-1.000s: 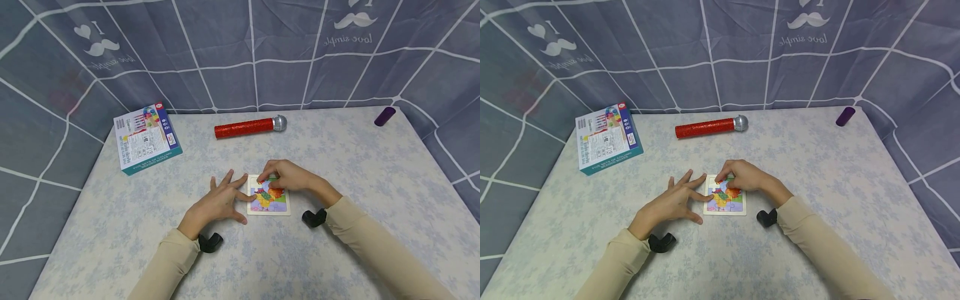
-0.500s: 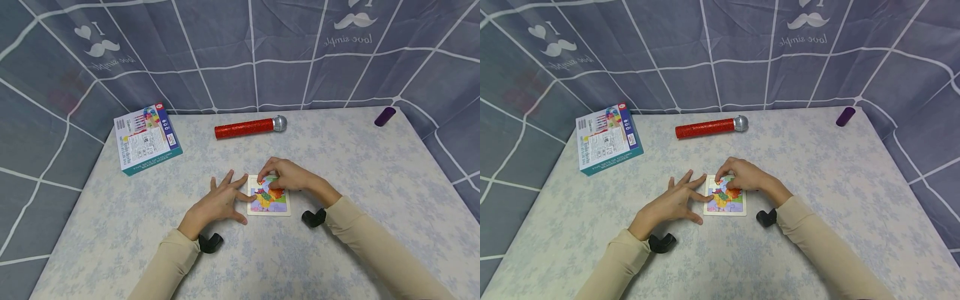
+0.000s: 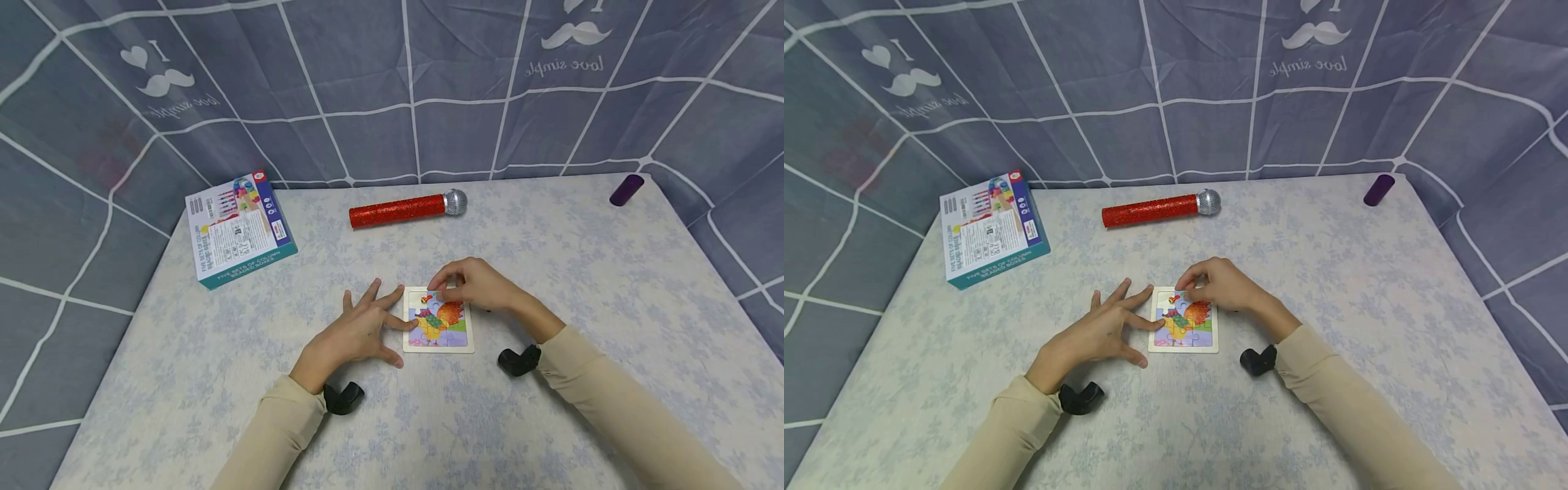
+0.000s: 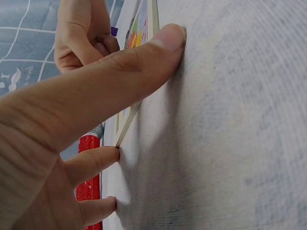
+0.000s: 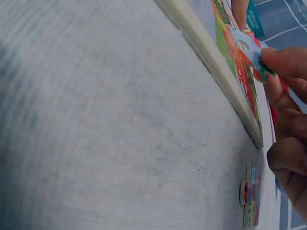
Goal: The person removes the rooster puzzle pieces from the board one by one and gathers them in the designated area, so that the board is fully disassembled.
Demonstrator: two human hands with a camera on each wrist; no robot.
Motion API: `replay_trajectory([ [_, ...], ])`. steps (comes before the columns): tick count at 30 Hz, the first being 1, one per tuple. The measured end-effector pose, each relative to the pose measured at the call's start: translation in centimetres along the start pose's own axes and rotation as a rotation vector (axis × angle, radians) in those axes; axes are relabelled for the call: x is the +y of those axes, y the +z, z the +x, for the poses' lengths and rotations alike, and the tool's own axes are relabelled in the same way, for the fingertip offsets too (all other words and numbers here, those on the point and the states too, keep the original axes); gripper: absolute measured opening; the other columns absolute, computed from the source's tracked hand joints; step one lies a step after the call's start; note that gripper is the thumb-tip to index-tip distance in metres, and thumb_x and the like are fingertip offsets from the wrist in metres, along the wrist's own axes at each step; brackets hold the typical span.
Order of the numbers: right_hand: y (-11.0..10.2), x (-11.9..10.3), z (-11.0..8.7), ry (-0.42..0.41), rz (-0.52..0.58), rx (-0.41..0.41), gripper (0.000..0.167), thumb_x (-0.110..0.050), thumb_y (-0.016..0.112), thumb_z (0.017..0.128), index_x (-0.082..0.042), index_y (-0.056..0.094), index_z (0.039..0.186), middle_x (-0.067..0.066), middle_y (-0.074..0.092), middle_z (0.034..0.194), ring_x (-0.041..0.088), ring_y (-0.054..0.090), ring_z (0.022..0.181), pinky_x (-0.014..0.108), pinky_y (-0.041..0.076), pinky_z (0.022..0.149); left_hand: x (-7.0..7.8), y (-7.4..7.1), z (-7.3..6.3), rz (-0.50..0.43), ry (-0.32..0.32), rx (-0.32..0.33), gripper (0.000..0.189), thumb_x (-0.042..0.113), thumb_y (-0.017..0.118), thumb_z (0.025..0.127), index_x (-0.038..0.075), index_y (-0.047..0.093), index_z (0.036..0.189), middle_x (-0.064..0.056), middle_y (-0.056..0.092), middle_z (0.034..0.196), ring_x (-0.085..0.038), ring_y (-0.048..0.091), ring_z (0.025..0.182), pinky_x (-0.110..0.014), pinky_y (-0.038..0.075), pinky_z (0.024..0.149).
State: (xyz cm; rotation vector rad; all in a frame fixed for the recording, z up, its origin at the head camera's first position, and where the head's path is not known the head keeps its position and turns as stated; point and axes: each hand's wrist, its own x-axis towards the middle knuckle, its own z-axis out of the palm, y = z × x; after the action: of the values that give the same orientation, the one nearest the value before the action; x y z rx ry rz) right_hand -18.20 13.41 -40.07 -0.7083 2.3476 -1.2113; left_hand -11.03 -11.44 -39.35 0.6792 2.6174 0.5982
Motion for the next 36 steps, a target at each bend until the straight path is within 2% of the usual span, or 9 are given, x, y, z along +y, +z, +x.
replay_trajectory([
  [7, 0.0, 0.3, 0.0, 0.018, 0.08, -0.016, 0.017, -0.005, 0.069, 0.085, -0.009, 0.075, 0.101, 0.002, 0.072, 0.085, 0.016, 0.062, 0.078, 0.027, 0.046, 0.069, 0.0, 0.0, 0.0, 0.0, 0.001, 0.002, 0.066, 0.038, 0.092, 0.063, 0.027, 0.069, 0.124, -0.007, 0.028, 0.159, -0.044, 0.005, 0.148, -0.081, 0.004, 0.1],
  [14, 0.5, -0.1, 0.0, -0.004, -0.035, -0.026, 0.024, -0.008, 0.077, 0.081, -0.01, 0.074, 0.105, -0.003, 0.07, 0.088, 0.016, 0.057, 0.078, 0.029, 0.044, 0.068, 0.0, 0.1, -0.1, -0.006, 0.005, 0.001, 0.066, 0.038, 0.091, 0.064, 0.027, 0.069, 0.125, -0.007, 0.027, 0.16, -0.043, 0.004, 0.148, -0.081, 0.003, 0.1],
  [18, 0.7, -0.2, 0.0, -0.015, -0.056, -0.022, 0.023, -0.008, 0.078, 0.082, -0.01, 0.074, 0.105, -0.004, 0.069, 0.087, 0.017, 0.056, 0.075, 0.029, 0.046, 0.067, 0.0, 0.0, -0.1, -0.016, 0.002, 0.006, 0.066, 0.038, 0.092, 0.064, 0.027, 0.069, 0.125, -0.007, 0.027, 0.16, -0.043, 0.003, 0.148, -0.081, 0.003, 0.1],
  [27, 0.3, 0.1, -0.1, 0.064, 0.04, 0.012, 0.024, -0.013, 0.077, 0.082, -0.011, 0.074, 0.106, 0.002, 0.069, 0.089, 0.018, 0.06, 0.08, 0.029, 0.047, 0.068, 0.1, -0.1, 0.0, -0.019, -0.002, -0.001, 0.065, 0.036, 0.092, 0.064, 0.027, 0.069, 0.125, -0.007, 0.028, 0.159, -0.043, 0.003, 0.148, -0.08, 0.003, 0.101],
  [30, 0.1, 0.6, -0.5, 0.097, 0.08, 0.038, 0.024, -0.015, 0.077, 0.083, -0.009, 0.074, 0.105, 0.003, 0.071, 0.087, 0.016, 0.06, 0.077, 0.027, 0.045, 0.065, 0.1, -0.1, -0.1, -0.024, -0.006, -0.002, 0.066, 0.036, 0.092, 0.064, 0.026, 0.069, 0.125, -0.007, 0.027, 0.16, -0.043, 0.003, 0.148, -0.08, 0.002, 0.101],
  [34, -0.6, 1.3, -1.5, 0.167, 0.13, 0.073, 0.023, -0.017, 0.079, 0.083, -0.008, 0.075, 0.104, 0.005, 0.072, 0.082, 0.014, 0.054, 0.065, 0.024, 0.039, 0.056, 0.1, 0.0, -0.1, -0.032, -0.01, -0.001, 0.066, 0.035, 0.092, 0.063, 0.026, 0.069, 0.125, -0.007, 0.027, 0.16, -0.041, 0.002, 0.148, -0.079, 0.001, 0.102],
  [36, -1.2, 1.7, -2.2, 0.199, 0.138, 0.096, 0.025, -0.019, 0.079, 0.082, -0.009, 0.075, 0.105, 0.006, 0.073, 0.082, 0.014, 0.054, 0.066, 0.024, 0.038, 0.058, 0.1, 0.0, -0.1, -0.034, -0.011, 0.002, 0.067, 0.034, 0.092, 0.063, 0.025, 0.069, 0.125, -0.006, 0.026, 0.16, -0.041, 0.002, 0.148, -0.079, 0.0, 0.102],
])
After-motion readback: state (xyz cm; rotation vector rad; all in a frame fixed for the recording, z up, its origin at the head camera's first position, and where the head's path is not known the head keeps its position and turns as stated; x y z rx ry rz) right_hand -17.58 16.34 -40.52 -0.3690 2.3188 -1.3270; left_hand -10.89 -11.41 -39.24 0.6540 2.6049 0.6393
